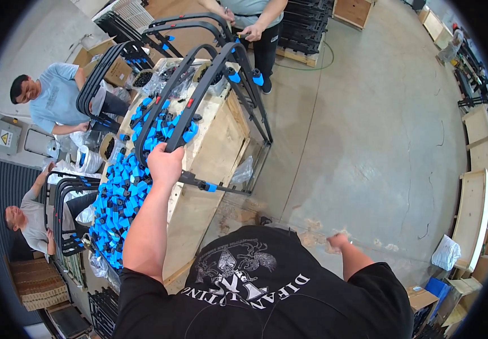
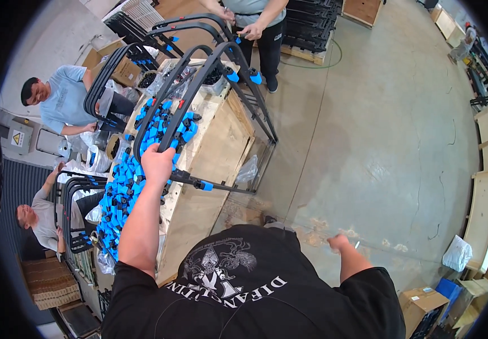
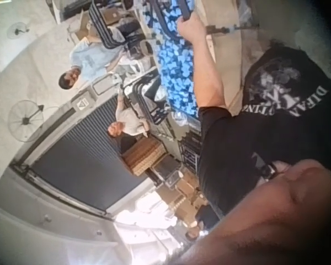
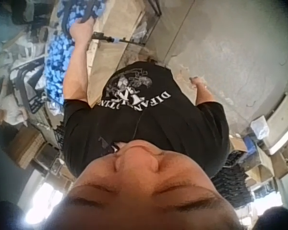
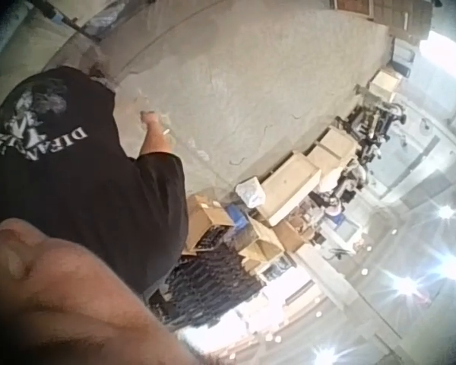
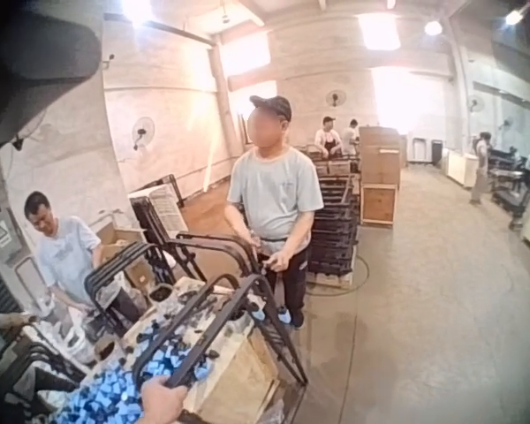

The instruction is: The recorder is assembling metal furniture frames by attaching plastic components and tightening hardware using a hand tool.

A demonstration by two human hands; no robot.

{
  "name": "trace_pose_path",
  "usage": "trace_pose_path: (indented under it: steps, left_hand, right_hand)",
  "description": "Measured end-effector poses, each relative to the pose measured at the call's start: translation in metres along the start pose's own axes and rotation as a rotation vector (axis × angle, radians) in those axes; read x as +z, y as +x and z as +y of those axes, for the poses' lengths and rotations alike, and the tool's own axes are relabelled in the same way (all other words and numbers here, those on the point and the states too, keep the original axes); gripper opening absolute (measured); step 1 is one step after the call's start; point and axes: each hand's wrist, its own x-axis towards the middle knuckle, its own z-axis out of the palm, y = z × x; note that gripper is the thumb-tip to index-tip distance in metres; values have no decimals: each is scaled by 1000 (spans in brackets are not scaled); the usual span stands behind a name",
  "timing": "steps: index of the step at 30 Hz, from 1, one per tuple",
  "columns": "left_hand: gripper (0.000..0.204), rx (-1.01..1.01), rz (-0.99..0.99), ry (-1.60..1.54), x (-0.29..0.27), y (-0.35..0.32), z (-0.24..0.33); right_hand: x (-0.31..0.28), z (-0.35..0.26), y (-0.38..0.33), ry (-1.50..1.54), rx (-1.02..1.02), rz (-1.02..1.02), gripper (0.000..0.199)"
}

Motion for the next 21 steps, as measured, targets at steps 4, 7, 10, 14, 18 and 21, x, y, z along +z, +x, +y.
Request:
trace_pose_path:
  steps: [4, 7, 10, 14, 18, 21]
  left_hand:
    - [26, -75, 42, -48, -5, 9, -8]
    - [27, -120, 45, -33, -13, 22, -14]
    - [32, -48, 111, -40, -24, 32, -31]
    - [52, 261, 213, 93, -56, 12, -43]
    - [51, 170, 246, -38, -95, -73, -114]
    - [42, -75, -19, -49, -70, -181, -198]
  right_hand:
    - [-23, -3, -10, 343, 218, -60, 41]
    - [-54, -31, -6, 533, 192, 74, 41]
    - [-91, -87, -7, 563, 98, 141, 41]
    - [-98, -160, 0, 455, -13, 153, 40]
    - [-65, -248, 21, 8, -220, 11, 32]
    - [-28, -260, 70, 22, -325, 9, 27]
